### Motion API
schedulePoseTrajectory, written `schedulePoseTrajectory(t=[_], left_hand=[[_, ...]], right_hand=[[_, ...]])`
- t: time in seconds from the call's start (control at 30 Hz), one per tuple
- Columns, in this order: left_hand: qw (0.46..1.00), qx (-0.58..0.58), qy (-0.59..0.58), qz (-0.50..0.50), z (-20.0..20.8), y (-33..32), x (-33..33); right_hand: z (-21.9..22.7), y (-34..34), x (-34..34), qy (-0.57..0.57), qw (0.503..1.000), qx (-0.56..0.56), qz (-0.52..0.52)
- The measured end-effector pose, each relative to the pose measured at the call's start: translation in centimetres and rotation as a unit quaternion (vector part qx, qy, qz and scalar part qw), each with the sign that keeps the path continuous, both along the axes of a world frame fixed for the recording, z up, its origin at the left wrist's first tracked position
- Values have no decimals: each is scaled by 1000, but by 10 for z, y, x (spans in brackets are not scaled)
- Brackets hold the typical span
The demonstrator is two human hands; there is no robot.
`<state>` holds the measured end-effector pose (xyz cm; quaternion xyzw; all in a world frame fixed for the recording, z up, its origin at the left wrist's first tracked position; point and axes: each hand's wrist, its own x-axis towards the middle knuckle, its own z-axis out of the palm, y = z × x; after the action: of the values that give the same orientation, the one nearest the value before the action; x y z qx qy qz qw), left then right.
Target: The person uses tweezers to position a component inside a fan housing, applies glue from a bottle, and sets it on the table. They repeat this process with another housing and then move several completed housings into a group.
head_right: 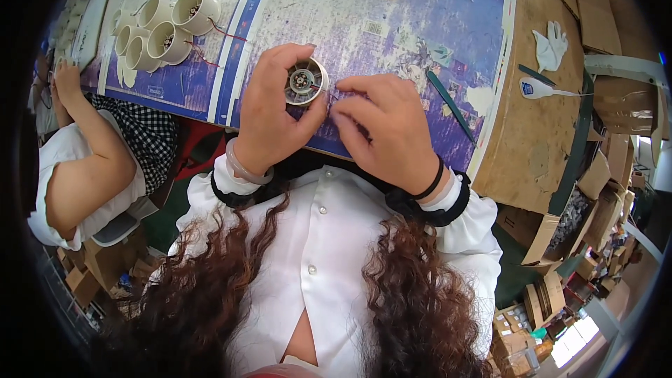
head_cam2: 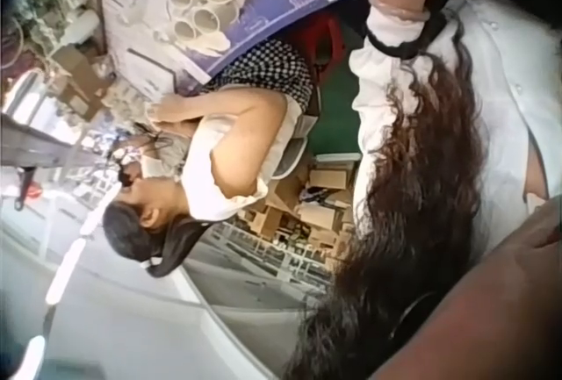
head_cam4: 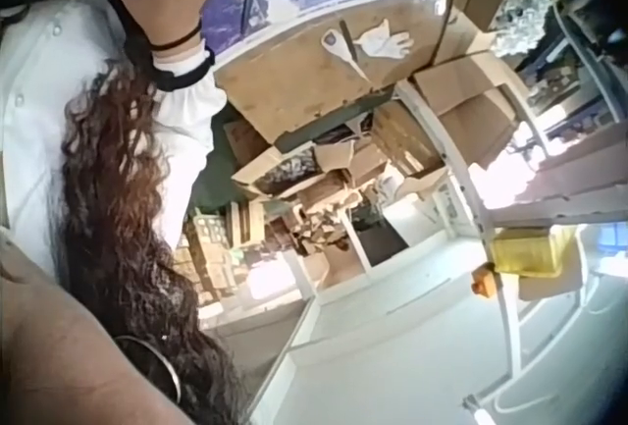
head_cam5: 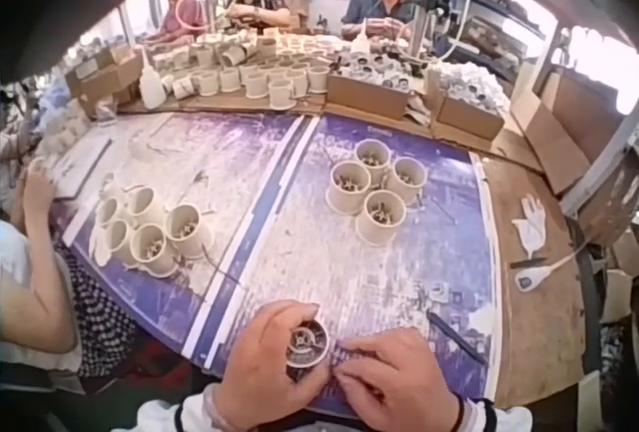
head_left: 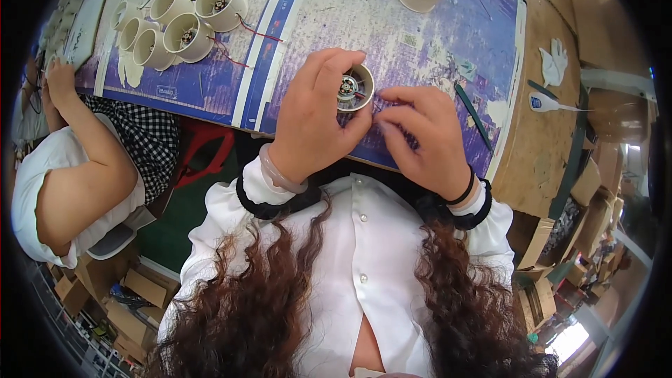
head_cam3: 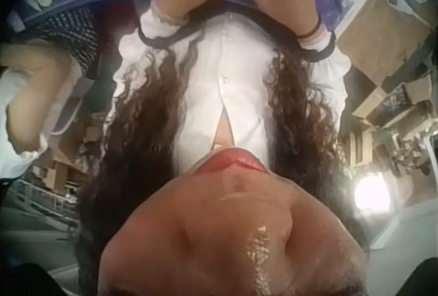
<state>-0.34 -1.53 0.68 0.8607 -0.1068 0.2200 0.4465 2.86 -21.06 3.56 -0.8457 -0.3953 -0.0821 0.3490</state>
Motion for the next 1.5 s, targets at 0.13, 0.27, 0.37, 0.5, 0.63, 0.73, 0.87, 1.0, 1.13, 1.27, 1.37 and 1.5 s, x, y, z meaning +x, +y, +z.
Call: schedulePoseTrajectory(t=[0.13, 0.27, 0.37, 0.5, 0.63, 0.73, 0.87, 1.0, 1.13, 1.27, 1.37, 1.5], left_hand=[[1000, -2, -4, -9, 2, 1, 0], [1000, -23, 3, -20, 0, 2, -1], [999, -25, -1, -26, -3, 3, 0], [999, -40, 1, -33, -4, 3, 0], [999, -39, 1, -28, -4, 3, 0], [999, -35, 1, -26, -5, 3, 1], [999, -37, 5, -27, -8, 4, 1], [999, -36, 7, -26, -7, 4, 2], [999, -33, 6, -22, -7, 4, 1], [999, -35, 5, -22, -8, 4, 2], [999, -37, 7, -28, -8, 6, 1], [999, -36, 11, -40, -1, 6, 2]], right_hand=[[-2, 2, 4, 69, 997, 18, -13], [-3, 9, 3, 81, 996, -18, -27], [-4, 11, 3, 76, 996, -35, -32], [-5, 12, 5, 79, 996, -26, -19], [-2, 14, 6, -5, 999, -40, -26], [1, 15, 5, -23, 997, -66, -28], [-3, 14, 8, 38, 997, -60, -31], [-6, 16, 3, 9, 997, -63, -42], [-9, 15, 4, -8, 996, -71, -61], [-5, 18, -1, -2, 994, -88, -60], [-9, 14, -2, 11, 996, -70, -63], [-11, 11, -3, 4, 996, -32, -81]])
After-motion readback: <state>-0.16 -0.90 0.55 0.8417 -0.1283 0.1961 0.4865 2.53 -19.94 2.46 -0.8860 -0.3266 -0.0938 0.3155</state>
